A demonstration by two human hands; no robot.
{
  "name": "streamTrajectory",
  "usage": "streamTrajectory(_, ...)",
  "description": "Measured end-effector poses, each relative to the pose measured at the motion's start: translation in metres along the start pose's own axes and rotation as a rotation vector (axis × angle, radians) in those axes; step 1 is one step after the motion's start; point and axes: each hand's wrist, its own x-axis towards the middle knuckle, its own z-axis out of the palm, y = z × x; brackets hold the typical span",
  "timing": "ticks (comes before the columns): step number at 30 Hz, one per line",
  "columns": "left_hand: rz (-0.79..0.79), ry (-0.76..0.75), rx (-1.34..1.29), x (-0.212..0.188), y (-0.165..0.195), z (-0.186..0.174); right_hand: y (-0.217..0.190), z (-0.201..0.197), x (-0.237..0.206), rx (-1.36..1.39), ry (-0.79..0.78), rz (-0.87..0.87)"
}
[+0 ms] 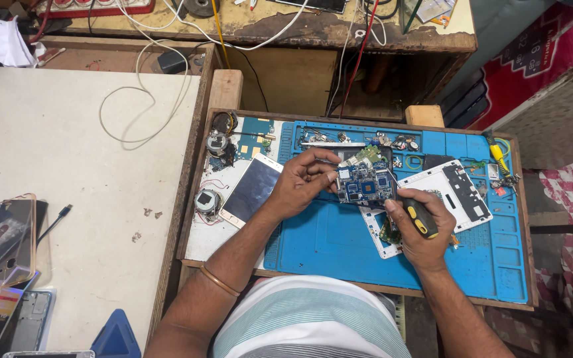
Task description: The person works on a disassembled smartphone motherboard at a repair bench. They hold the board with one hand and pry and unscrew components using a screwdriver, then use a pink brush to scrub and clean the board surface and connectors, repositioning the board and small circuit boards on the mat as they work.
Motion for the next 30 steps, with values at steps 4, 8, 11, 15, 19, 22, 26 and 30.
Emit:
streamTrajectory(4, 0.002, -0.001, 0.024, 0.001, 0.0, 0.0, 0.0, 0.0, 0.001, -0.017, -0.013, -0.016)
streamTrajectory(8, -0.003, 0.002, 0.0, 0.001, 0.002, 0.001, 0.0, 0.0, 0.0, -0.022, -0.009, -0.026)
streamTrajectory(11, -0.012, 0.012, 0.003, -0.001, 0.005, 0.002, 0.001, 0.001, 0.0, -0.008, -0.012, -0.009)
streamTrajectory(15, -0.014, 0.018, 0.006, 0.0, 0.006, 0.003, 0.001, 0.0, 0.0, 0.008, -0.019, -0.008)
streamTrajectory(19, -0.024, 0.028, 0.006, 0.0, 0.007, 0.004, 0.001, 0.0, 0.0, -0.004, -0.026, -0.022)
streamTrajectory(22, -0.018, 0.024, 0.012, 0.0, 0.008, 0.004, 0.001, 0.0, 0.0, -0.015, -0.026, -0.028)
streamTrajectory(26, -0.026, 0.014, 0.026, 0.0, 0.009, 0.005, 0.0, 0.0, 0.0, -0.013, -0.027, -0.013)
streamTrajectory(30, -0.054, 0.034, 0.081, 0.0, 0.008, 0.005, 0.001, 0.0, 0.0, -0.016, -0.042, -0.021)
